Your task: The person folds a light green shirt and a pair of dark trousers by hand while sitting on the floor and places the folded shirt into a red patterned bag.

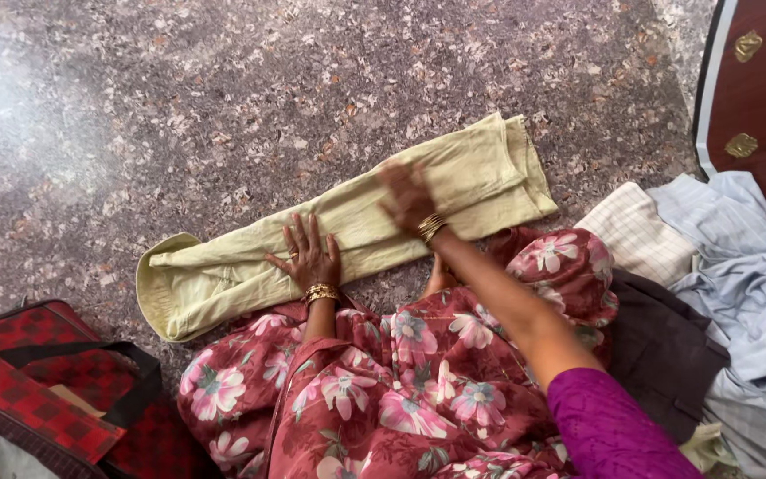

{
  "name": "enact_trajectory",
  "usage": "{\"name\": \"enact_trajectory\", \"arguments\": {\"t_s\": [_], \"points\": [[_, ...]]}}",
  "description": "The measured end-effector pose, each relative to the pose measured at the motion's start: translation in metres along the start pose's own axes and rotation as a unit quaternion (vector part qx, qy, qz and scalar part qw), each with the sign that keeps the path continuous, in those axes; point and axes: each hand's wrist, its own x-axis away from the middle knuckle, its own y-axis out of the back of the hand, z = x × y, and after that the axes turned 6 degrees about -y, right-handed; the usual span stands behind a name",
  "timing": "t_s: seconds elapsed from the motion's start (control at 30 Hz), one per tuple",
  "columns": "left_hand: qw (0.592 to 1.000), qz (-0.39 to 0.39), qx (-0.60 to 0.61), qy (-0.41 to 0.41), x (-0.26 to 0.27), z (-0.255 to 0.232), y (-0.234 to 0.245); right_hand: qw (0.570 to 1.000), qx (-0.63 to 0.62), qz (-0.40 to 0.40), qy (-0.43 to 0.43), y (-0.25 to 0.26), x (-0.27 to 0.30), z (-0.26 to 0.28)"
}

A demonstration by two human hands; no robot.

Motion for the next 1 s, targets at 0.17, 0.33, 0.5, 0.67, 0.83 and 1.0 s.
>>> {"name": "enact_trajectory", "arguments": {"t_s": [0.17,0.33,0.5,0.67,0.83,1.0], "points": [[1.000,-0.018,0.023,0.001,0.000,-0.003,0.008,0.984,0.071,0.165,-0.021,0.018,-0.016,0.044],[0.999,-0.033,0.031,-0.012,-0.001,-0.002,0.004,0.991,0.056,-0.004,-0.123,0.017,-0.019,-0.056],[0.998,-0.055,0.040,-0.013,-0.002,0.000,0.006,0.956,-0.093,-0.229,-0.158,0.034,-0.022,-0.167],[0.999,-0.032,0.022,-0.011,-0.004,0.004,-0.003,0.854,-0.142,-0.175,-0.469,0.072,-0.012,-0.230],[0.999,-0.040,0.026,-0.014,-0.005,0.004,-0.002,0.882,-0.201,-0.110,-0.413,0.083,-0.025,-0.232],[0.999,-0.033,0.040,-0.003,-0.005,0.004,0.000,0.820,-0.396,-0.168,-0.377,0.088,-0.027,-0.247]]}}
